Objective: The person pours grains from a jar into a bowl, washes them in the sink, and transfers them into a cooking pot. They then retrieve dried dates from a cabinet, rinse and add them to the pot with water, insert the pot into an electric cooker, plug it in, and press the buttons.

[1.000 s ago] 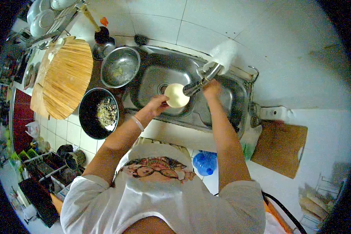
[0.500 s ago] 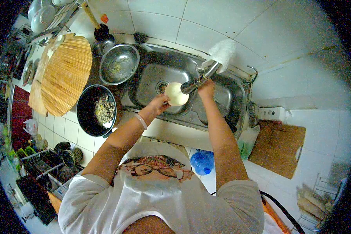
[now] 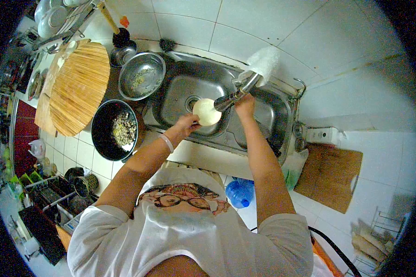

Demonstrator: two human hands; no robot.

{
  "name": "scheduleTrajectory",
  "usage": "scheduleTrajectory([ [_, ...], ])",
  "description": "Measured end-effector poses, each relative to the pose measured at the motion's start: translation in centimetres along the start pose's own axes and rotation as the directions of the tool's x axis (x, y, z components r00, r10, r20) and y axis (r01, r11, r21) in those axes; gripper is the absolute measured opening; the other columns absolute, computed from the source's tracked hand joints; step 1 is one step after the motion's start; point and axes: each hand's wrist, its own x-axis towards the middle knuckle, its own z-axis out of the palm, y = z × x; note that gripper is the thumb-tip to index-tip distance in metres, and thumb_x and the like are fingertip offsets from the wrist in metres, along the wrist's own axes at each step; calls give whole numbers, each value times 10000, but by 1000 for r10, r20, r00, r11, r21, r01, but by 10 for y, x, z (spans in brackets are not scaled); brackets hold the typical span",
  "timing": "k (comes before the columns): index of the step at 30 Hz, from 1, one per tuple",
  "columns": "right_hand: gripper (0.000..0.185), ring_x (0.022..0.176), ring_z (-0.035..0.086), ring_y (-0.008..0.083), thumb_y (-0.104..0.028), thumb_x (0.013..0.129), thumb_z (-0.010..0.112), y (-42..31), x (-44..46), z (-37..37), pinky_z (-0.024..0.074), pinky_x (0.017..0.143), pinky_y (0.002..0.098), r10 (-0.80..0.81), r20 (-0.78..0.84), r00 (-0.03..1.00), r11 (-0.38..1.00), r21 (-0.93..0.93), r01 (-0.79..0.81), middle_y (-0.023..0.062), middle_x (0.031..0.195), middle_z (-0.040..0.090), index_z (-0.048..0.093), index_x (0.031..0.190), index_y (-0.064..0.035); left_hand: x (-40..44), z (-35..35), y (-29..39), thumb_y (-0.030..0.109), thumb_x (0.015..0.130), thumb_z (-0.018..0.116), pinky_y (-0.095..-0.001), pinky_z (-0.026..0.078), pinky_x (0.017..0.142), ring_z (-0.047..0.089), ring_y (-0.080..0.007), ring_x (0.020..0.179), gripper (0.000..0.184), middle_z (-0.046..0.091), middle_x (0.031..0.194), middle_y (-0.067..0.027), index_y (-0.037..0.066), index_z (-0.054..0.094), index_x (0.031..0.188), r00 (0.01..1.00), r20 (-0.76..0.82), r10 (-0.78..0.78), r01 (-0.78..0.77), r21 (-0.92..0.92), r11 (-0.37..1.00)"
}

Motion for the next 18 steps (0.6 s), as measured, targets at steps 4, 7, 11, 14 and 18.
scheduleTrajectory([
  [4, 169, 726, 617, 295, -50, 660, 619, -3, 2, -2, 480, 646, 369, -34, 39, 999, 998, -43, 35, 136, 762, 629, 617, 829, -44, -9, 6, 4, 2, 689, 625, -290, 546, 610, 607, -194, 769, 268, 581, 900, -80, 4, 551, 947, 1000, -10, 17, -17, 18, 1000],
  [7, 197, 762, 639, 239, 2, 635, 636, -5, 2, -5, 490, 689, 320, 21, 77, 997, 997, -70, -16, 121, 793, 652, 631, 830, -27, 6, 4, -5, -6, 682, 628, -287, 549, 597, 610, -197, 749, 251, 586, 868, -88, -8, 554, 922, 999, -20, 25, -25, -30, 999],
  [11, 134, 760, 628, 201, -14, 685, 616, 3, 2, 0, 486, 689, 315, -33, 82, 996, 973, -224, 50, 96, 788, 650, 627, 819, -16, -2, 13, -1, -6, 677, 631, -288, 550, 583, 610, -196, 734, 246, 586, 857, -93, -19, 552, 910, 999, -32, 35, -37, -49, 998],
  [14, 123, 760, 604, 168, -15, 716, 594, 1, 3, 3, 479, 691, 307, 139, 97, 985, 990, -28, -137, 76, 797, 639, 618, 837, -9, -10, 18, 1, -3, 681, 627, -284, 549, 575, 608, -195, 714, 231, 585, 848, -91, -23, 553, 899, 997, -68, 24, -27, -42, 999],
  [18, 151, 768, 590, 163, 7, 718, 576, 27, 0, 22, 471, 702, 300, 166, 62, 984, 981, 92, -171, 75, 816, 626, 605, 866, -7, -17, 20, 1, 3, 691, 619, -272, 550, 589, 606, -191, 707, 213, 584, 846, -91, -24, 554, 892, 999, 5, 35, -35, -12, 999],
])
